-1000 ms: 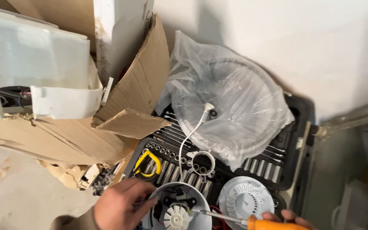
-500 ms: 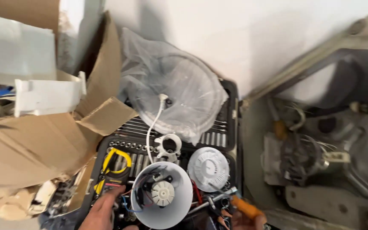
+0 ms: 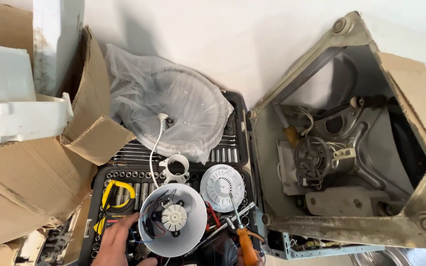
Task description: The person disassembles a white plastic fan housing, removing the internal motor and fan blade assembly. They then use a screwdriver to manipulate the internal components and wires of the motor unit while holding it over a toolbox.
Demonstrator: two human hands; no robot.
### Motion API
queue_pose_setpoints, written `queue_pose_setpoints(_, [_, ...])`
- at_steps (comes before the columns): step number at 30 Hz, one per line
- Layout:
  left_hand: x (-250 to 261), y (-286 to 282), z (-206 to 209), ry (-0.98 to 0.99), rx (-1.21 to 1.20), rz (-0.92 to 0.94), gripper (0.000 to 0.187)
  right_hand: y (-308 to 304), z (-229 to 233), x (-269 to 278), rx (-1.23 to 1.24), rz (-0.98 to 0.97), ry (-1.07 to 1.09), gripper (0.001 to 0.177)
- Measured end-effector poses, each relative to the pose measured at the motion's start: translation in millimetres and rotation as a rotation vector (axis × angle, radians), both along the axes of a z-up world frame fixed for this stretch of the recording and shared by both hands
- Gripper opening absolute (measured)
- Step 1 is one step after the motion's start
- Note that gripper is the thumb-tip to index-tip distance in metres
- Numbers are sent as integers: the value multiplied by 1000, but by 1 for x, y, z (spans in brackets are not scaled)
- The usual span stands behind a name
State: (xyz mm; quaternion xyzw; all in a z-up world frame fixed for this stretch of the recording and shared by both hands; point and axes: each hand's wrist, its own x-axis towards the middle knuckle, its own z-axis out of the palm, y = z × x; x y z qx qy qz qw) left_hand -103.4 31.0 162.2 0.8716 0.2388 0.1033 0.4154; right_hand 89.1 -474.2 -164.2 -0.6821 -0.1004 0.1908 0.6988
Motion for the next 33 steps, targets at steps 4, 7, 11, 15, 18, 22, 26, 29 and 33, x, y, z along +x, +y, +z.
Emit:
queue_pose_setpoints(4, [-2, -10, -10, -29, 22, 92, 124, 41, 41, 50, 255, 187, 225, 53])
queue_pose_setpoints(7, [-8, -13, -29, -163, 84, 182, 118, 101, 146, 55, 472, 225, 489, 60])
queue_pose_setpoints(11, [-22, -18, -74, -240, 261, 331, 110, 132, 173, 68, -129, 101, -48, 47])
queue_pose_setpoints(15, [-27, -21, -87, -282, 238, 422, 50, 139, 169, 89, -537, 75, -593, 44])
queue_pose_setpoints(18, [-28, -25, -88, -216, 291, 486, 47, 141, 154, 100, -585, 67, -1015, 47])
queue_pose_setpoints(22, [-27, -30, -80, -254, 244, 523, 43, 146, 133, 97, -700, 93, -850, 47])
queue_pose_setpoints(26, [-25, -32, -82, -201, 132, 549, 48, 143, 114, 97, -605, -58, -920, 43])
queue_pose_setpoints(29, [-29, -34, -79, -240, 75, 539, 48, 126, 92, 101, -583, -21, -972, 39])
queue_pose_setpoints(33, [-15, -25, -37, -114, 60, 509, 50, 72, 36, 145, -437, -41, -885, 44])
